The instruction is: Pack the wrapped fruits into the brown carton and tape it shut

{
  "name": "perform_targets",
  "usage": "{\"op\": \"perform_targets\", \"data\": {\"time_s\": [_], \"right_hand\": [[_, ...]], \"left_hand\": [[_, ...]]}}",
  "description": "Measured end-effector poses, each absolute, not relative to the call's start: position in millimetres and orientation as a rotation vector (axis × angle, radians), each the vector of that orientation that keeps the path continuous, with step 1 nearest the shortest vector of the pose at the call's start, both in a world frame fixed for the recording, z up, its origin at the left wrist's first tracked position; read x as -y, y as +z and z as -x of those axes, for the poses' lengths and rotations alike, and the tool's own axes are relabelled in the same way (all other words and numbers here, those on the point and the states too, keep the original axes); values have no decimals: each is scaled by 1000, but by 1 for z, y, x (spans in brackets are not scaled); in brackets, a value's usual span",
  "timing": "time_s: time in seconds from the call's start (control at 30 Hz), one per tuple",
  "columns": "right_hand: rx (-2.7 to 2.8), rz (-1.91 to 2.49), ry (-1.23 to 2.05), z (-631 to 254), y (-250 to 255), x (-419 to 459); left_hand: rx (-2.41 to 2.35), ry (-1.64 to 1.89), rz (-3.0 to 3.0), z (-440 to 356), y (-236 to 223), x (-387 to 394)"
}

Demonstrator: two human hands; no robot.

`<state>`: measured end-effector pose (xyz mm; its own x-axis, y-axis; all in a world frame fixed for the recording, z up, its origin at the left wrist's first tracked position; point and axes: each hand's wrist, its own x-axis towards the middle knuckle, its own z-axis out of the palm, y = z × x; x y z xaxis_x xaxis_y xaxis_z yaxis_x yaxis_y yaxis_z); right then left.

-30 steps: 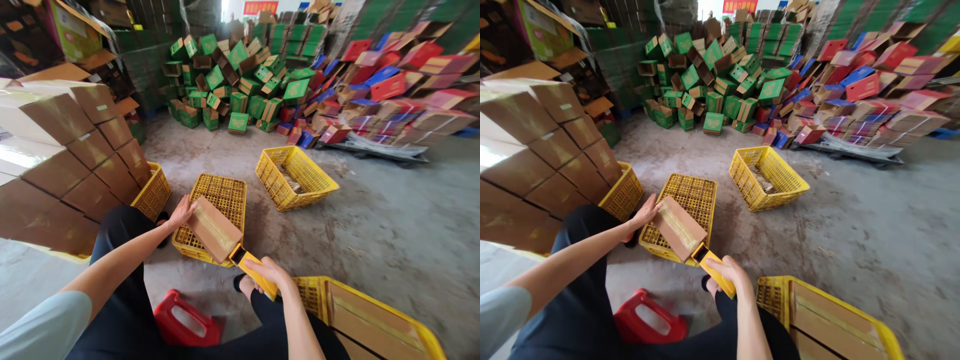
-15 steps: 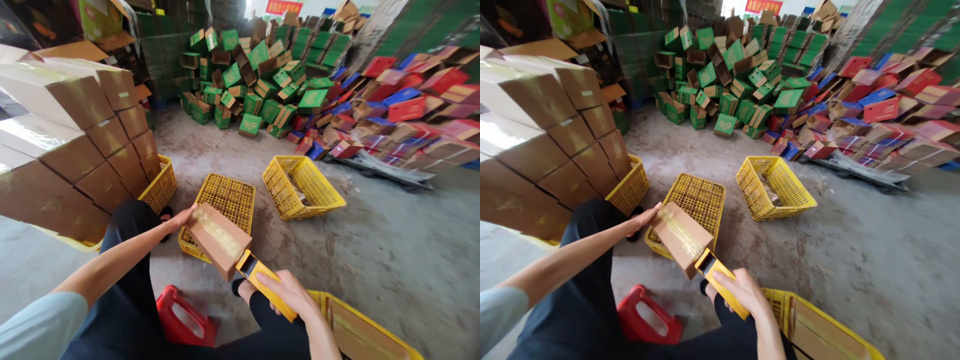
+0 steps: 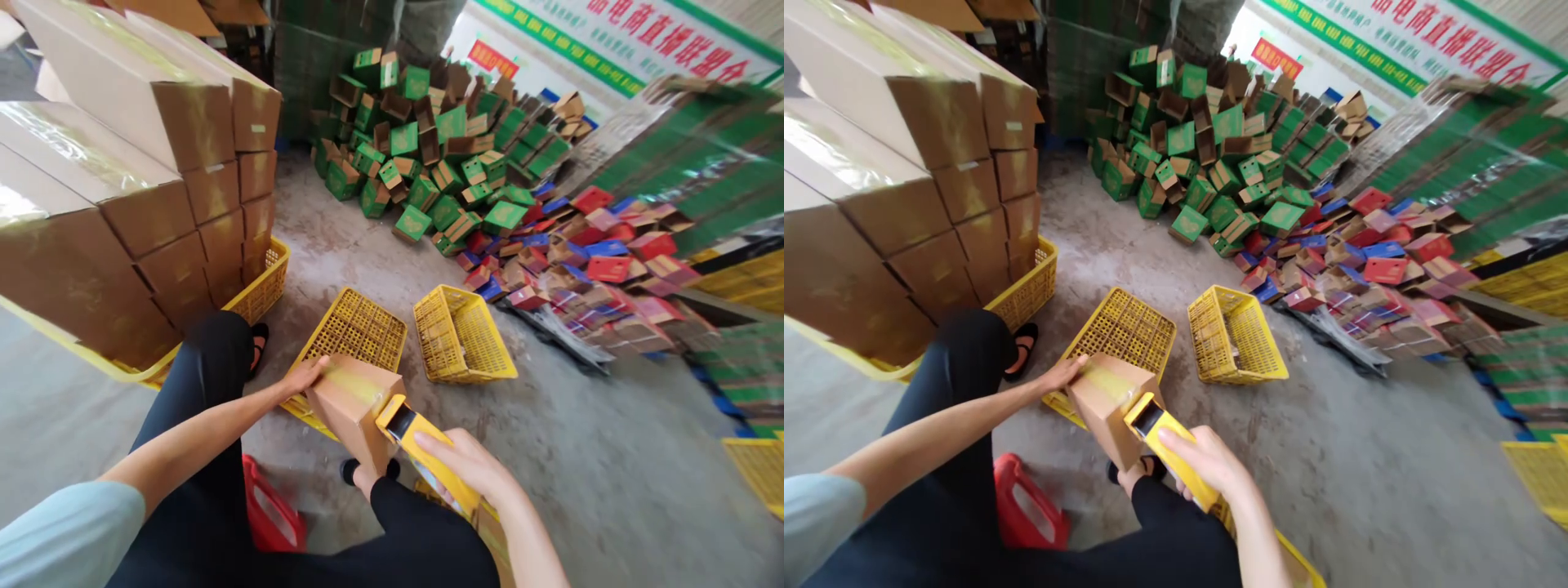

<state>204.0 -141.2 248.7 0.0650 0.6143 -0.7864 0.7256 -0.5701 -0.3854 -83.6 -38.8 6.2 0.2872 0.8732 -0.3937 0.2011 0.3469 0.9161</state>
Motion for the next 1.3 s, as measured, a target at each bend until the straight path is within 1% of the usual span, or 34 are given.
{"op": "perform_targets", "data": {"time_s": [0.07, 0.17, 0.27, 0.33, 0.5, 0.8, 0.97, 1.17, 1.3], "right_hand": [[-1430, -2214, -1565, -194, 245, 128], [-1490, -2217, -1614, -177, 237, 109], [-1526, -2255, -1632, -162, 229, 90], [-1546, -2264, -1630, -155, 226, 81], [-1571, -2289, -1566, -148, 228, 74], [-1563, -2275, -1605, -140, 232, 79], [-1597, -2224, -1677, -149, 233, 85], [-1612, -2225, -1649, -170, 238, 104], [-1573, -2265, -1656, -172, 232, 109]], "left_hand": [[-1164, 716, -1234, 85, 32, 34], [-864, 918, -1560, 87, 80, 30], [-634, 944, -1862, 89, 117, 29], [-605, 877, -2061, 90, 127, 28], [-646, 715, -2388, 96, 117, 23], [-682, 727, -2676, 103, 106, 16], [-715, 748, -2677, 106, 99, 12], [-717, 719, -2610, 113, 100, 4], [-670, 714, -2645, 113, 100, 5]]}}
